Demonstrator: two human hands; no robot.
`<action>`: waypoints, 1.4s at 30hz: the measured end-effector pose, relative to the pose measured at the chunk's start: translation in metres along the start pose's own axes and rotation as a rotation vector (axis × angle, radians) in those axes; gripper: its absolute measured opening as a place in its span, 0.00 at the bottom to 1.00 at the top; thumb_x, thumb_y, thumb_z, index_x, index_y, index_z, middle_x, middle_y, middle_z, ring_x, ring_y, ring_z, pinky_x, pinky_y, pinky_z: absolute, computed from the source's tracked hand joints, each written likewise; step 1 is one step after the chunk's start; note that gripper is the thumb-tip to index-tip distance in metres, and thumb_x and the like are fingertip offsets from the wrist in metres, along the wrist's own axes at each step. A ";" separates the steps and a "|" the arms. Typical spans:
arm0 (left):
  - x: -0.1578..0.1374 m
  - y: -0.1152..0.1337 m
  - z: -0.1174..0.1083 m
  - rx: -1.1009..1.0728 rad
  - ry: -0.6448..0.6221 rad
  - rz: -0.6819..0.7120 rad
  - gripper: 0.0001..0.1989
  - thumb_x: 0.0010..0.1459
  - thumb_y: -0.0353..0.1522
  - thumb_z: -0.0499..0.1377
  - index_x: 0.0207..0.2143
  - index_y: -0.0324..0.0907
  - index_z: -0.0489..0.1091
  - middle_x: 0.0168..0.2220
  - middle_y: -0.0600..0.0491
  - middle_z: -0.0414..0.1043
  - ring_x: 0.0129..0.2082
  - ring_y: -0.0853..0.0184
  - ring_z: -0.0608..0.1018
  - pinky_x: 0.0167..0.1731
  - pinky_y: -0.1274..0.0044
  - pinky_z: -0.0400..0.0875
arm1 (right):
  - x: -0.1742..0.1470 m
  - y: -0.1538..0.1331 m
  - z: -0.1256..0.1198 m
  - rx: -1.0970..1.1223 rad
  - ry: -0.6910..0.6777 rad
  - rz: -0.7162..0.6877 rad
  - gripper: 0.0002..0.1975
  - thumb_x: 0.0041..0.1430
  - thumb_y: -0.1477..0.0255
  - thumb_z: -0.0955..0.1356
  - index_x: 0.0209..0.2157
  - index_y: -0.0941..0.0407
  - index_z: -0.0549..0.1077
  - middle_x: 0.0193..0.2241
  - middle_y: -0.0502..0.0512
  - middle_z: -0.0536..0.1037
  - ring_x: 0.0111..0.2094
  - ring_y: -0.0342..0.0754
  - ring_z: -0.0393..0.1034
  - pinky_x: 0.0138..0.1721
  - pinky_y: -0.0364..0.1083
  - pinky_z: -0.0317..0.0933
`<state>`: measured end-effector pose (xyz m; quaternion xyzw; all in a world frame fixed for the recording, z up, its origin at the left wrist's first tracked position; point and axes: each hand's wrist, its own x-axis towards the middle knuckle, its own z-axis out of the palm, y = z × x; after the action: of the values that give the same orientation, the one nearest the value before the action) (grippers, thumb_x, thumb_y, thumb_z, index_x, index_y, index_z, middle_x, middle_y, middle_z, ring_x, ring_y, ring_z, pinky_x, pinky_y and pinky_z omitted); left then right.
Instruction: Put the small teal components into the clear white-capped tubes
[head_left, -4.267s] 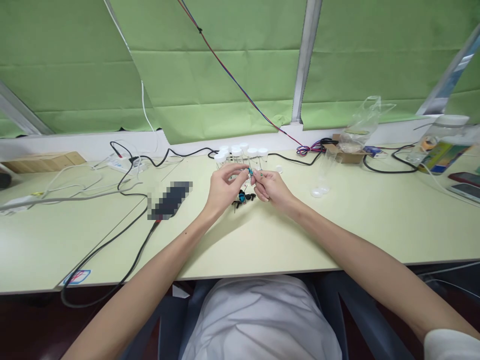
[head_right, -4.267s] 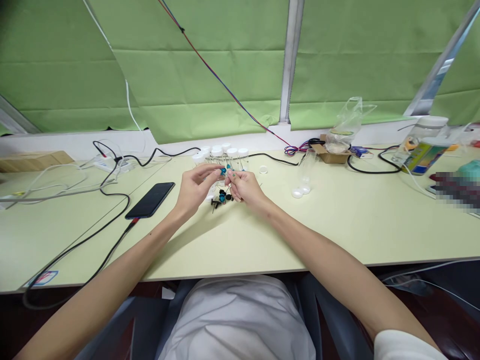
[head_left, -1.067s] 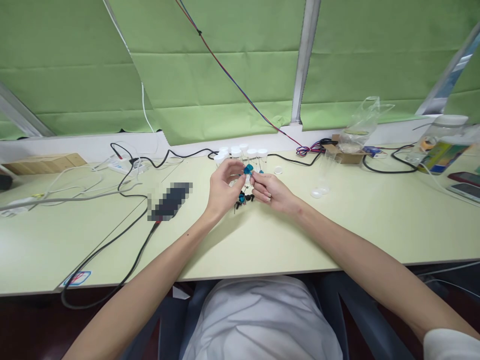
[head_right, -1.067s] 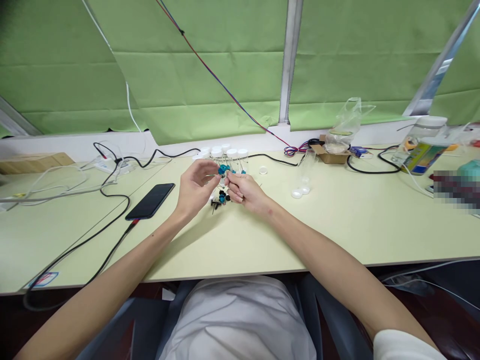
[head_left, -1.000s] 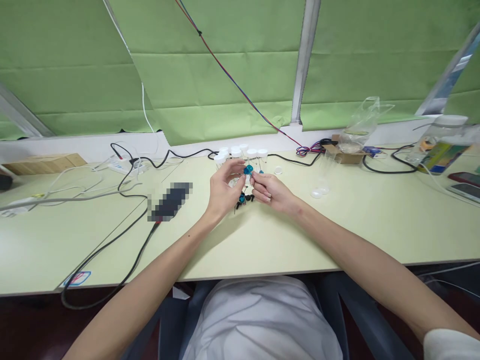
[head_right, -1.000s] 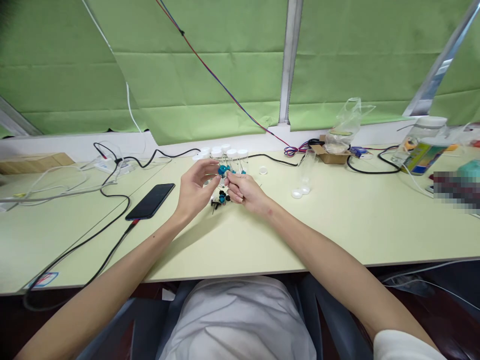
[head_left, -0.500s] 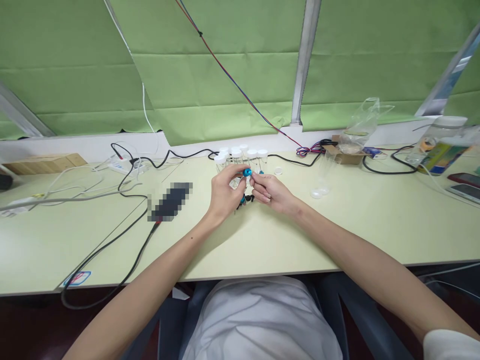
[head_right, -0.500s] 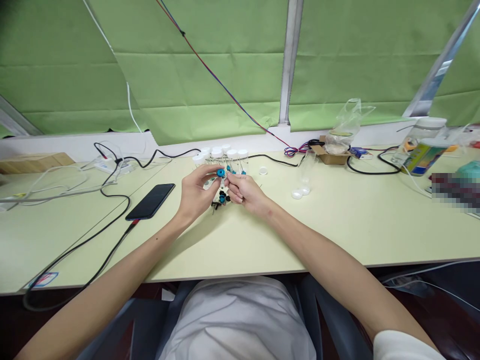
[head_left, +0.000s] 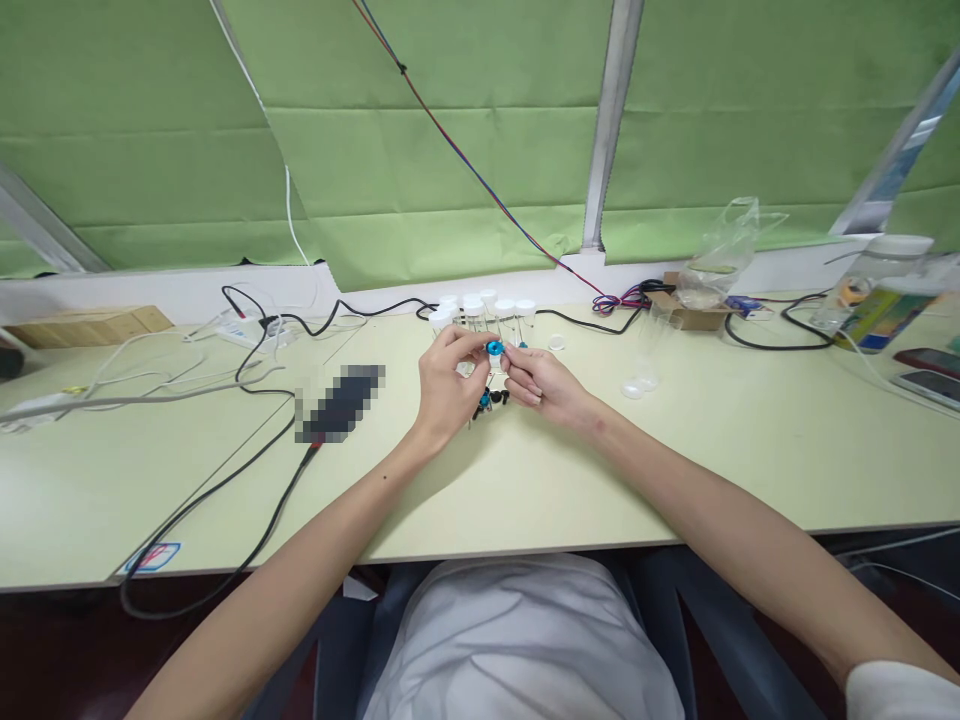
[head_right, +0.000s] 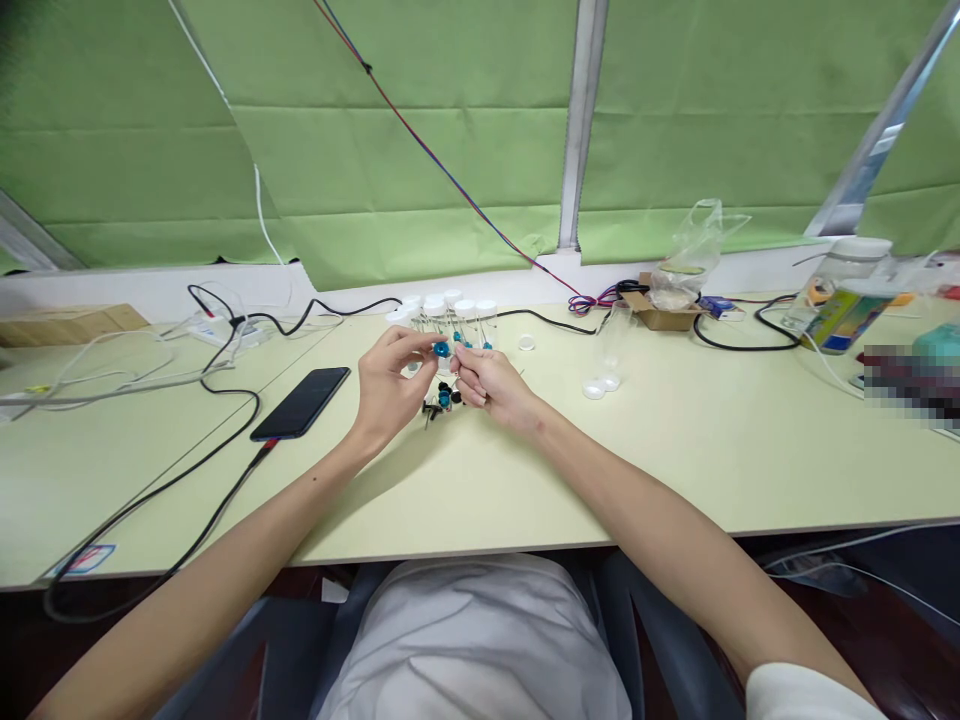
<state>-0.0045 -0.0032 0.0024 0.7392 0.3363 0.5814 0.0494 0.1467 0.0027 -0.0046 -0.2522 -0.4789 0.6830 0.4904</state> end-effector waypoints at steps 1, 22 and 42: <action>0.000 -0.001 0.001 -0.042 -0.002 -0.025 0.16 0.53 0.24 0.57 0.39 0.44 0.80 0.36 0.51 0.72 0.34 0.69 0.76 0.38 0.75 0.76 | 0.000 0.000 0.000 0.001 0.002 -0.003 0.19 0.64 0.61 0.69 0.24 0.58 0.68 0.06 0.38 0.54 0.09 0.36 0.45 0.15 0.40 0.40; 0.006 -0.006 0.000 -0.328 -0.084 -0.366 0.14 0.50 0.36 0.68 0.39 0.40 0.76 0.43 0.46 0.79 0.41 0.61 0.82 0.42 0.70 0.79 | 0.008 0.007 -0.003 -0.267 0.133 -0.254 0.26 0.56 0.48 0.69 0.22 0.56 0.67 0.06 0.39 0.55 0.08 0.37 0.47 0.13 0.41 0.42; 0.003 -0.010 0.000 -0.149 -0.122 -0.192 0.09 0.56 0.34 0.64 0.38 0.39 0.77 0.40 0.48 0.79 0.39 0.64 0.81 0.47 0.69 0.80 | 0.006 0.004 -0.002 -0.320 0.076 -0.246 0.26 0.56 0.48 0.69 0.22 0.56 0.67 0.06 0.40 0.57 0.08 0.37 0.48 0.13 0.41 0.42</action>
<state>-0.0086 0.0063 0.0005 0.7319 0.3575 0.5514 0.1799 0.1440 0.0085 -0.0083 -0.2919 -0.5896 0.5234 0.5414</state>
